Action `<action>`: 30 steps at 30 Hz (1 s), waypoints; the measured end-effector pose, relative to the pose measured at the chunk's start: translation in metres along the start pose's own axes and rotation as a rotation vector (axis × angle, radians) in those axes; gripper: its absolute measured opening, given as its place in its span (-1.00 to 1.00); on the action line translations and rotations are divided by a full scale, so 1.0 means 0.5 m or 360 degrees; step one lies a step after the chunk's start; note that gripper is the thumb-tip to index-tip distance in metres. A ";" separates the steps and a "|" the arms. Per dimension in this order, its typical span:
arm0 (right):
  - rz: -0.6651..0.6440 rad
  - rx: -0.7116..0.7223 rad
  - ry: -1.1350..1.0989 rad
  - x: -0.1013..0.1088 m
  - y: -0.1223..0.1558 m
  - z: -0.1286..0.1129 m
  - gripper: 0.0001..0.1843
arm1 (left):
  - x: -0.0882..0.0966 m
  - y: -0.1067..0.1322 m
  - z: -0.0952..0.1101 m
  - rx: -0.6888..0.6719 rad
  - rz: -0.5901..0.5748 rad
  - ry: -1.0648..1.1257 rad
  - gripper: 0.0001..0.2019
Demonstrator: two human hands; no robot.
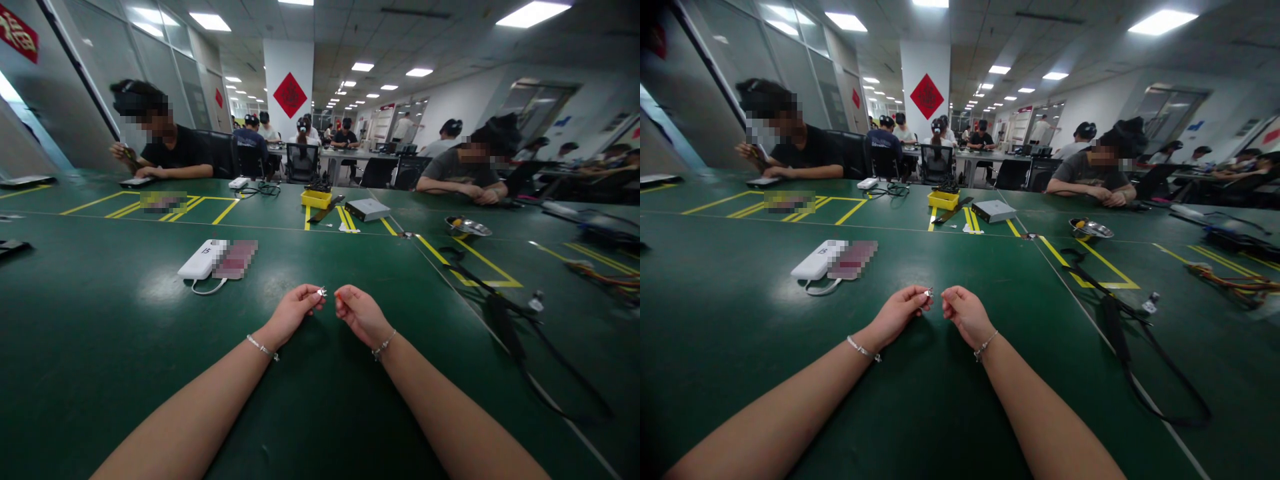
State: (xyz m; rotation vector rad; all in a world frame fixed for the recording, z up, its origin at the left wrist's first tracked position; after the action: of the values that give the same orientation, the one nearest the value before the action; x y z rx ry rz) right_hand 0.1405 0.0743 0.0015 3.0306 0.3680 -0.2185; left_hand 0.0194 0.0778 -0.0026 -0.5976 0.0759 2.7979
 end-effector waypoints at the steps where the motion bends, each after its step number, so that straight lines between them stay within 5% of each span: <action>1: 0.0004 -0.0003 0.0011 -0.001 0.000 0.001 -0.74 | 0.000 0.000 0.002 -0.0011 0.0011 -0.0012 -0.76; 6: 0.0061 0.0009 0.0080 -0.004 -0.004 0.008 -0.74 | -0.002 0.001 0.009 -0.0069 0.0057 -0.0027 -0.78; 13: 0.0563 0.0235 0.0325 0.020 -0.002 0.005 -0.78 | -0.033 0.007 0.004 -0.0146 -0.0127 -0.0112 -0.78; 30: 0.0473 0.0123 0.0144 -0.013 0.012 0.012 -0.61 | -0.015 0.015 0.025 -0.0255 0.0151 -0.0264 -0.88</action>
State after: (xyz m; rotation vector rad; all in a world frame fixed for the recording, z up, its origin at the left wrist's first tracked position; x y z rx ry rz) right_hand 0.1350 0.0665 -0.0028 3.1250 -0.0898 -0.0768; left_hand 0.0189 0.0698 0.0116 -0.4043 -0.1587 2.9533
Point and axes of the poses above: each hand's wrist, its own y-axis away from the middle knuckle, its own x-axis out of the back of the hand, z = x × y, the point moved 7 cm from there along -y, towards the middle knuckle, and after that the axes turned 14 degrees about y, right-handed, at the moved point
